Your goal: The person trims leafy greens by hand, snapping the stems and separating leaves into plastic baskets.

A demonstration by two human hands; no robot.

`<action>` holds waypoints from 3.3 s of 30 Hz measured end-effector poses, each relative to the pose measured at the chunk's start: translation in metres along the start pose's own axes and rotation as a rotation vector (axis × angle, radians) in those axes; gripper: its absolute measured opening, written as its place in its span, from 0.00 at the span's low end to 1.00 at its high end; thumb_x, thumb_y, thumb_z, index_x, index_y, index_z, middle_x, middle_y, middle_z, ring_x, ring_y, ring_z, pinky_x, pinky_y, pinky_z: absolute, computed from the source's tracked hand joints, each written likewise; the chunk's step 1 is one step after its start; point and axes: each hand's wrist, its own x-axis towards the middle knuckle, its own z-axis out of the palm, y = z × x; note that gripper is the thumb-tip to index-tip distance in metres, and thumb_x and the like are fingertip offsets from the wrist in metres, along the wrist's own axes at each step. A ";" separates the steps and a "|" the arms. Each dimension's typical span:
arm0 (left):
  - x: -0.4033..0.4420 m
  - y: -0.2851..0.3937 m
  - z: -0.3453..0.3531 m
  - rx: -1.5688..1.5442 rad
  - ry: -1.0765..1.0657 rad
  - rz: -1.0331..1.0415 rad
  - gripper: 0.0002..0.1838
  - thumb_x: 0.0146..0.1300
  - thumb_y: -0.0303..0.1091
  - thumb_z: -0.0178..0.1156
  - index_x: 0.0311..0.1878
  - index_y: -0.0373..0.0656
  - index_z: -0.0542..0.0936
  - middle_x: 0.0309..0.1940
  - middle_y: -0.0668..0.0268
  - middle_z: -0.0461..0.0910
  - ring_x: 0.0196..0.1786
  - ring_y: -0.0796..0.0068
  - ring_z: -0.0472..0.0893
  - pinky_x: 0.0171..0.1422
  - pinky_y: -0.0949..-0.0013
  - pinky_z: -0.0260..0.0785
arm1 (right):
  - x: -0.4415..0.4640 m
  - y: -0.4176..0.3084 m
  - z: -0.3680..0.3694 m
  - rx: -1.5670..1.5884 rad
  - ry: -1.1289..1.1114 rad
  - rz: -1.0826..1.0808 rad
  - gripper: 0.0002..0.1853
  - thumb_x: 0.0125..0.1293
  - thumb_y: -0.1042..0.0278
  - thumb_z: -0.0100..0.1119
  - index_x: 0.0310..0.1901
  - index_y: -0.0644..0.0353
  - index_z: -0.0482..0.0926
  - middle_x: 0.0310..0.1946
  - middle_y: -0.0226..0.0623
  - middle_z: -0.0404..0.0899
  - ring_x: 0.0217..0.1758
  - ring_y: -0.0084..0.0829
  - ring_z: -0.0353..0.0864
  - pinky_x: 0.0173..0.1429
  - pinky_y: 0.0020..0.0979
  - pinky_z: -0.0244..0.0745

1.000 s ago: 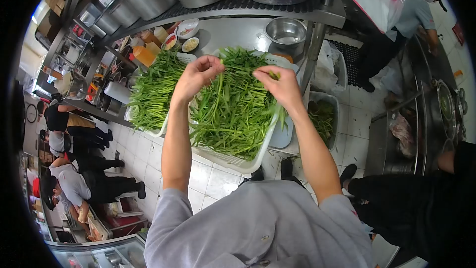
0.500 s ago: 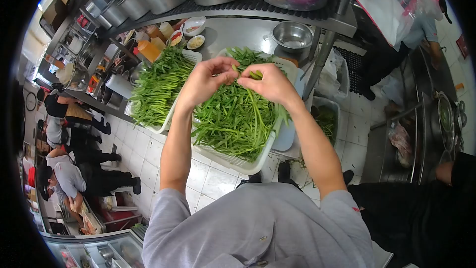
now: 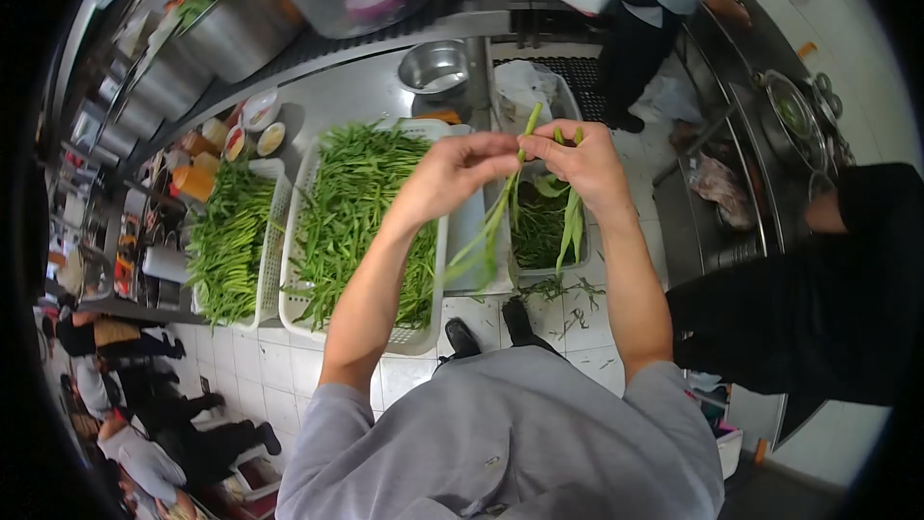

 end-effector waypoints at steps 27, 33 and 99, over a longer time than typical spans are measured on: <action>-0.020 -0.021 -0.002 -0.077 -0.106 -0.346 0.13 0.71 0.34 0.60 0.49 0.34 0.82 0.39 0.65 0.86 0.41 0.78 0.84 0.50 0.76 0.75 | 0.009 0.023 -0.001 -0.039 -0.223 0.169 0.11 0.65 0.66 0.66 0.42 0.66 0.83 0.24 0.22 0.75 0.22 0.11 0.63 0.25 0.19 0.56; -0.030 -0.035 -0.016 -0.092 -0.102 -0.240 0.12 0.68 0.31 0.63 0.50 0.33 0.83 0.41 0.63 0.86 0.46 0.79 0.83 0.55 0.75 0.73 | 0.017 0.031 -0.035 0.062 -0.191 0.068 0.09 0.70 0.69 0.61 0.44 0.67 0.80 0.32 0.29 0.80 0.21 0.11 0.63 0.25 0.18 0.55; -0.176 -0.042 -0.088 0.935 0.115 0.008 0.14 0.56 0.32 0.70 0.46 0.43 0.81 0.48 0.63 0.80 0.52 0.55 0.79 0.53 0.59 0.74 | -0.042 0.083 0.025 -0.415 0.056 -0.210 0.07 0.63 0.73 0.66 0.41 0.65 0.85 0.28 0.33 0.79 0.29 0.25 0.75 0.34 0.26 0.68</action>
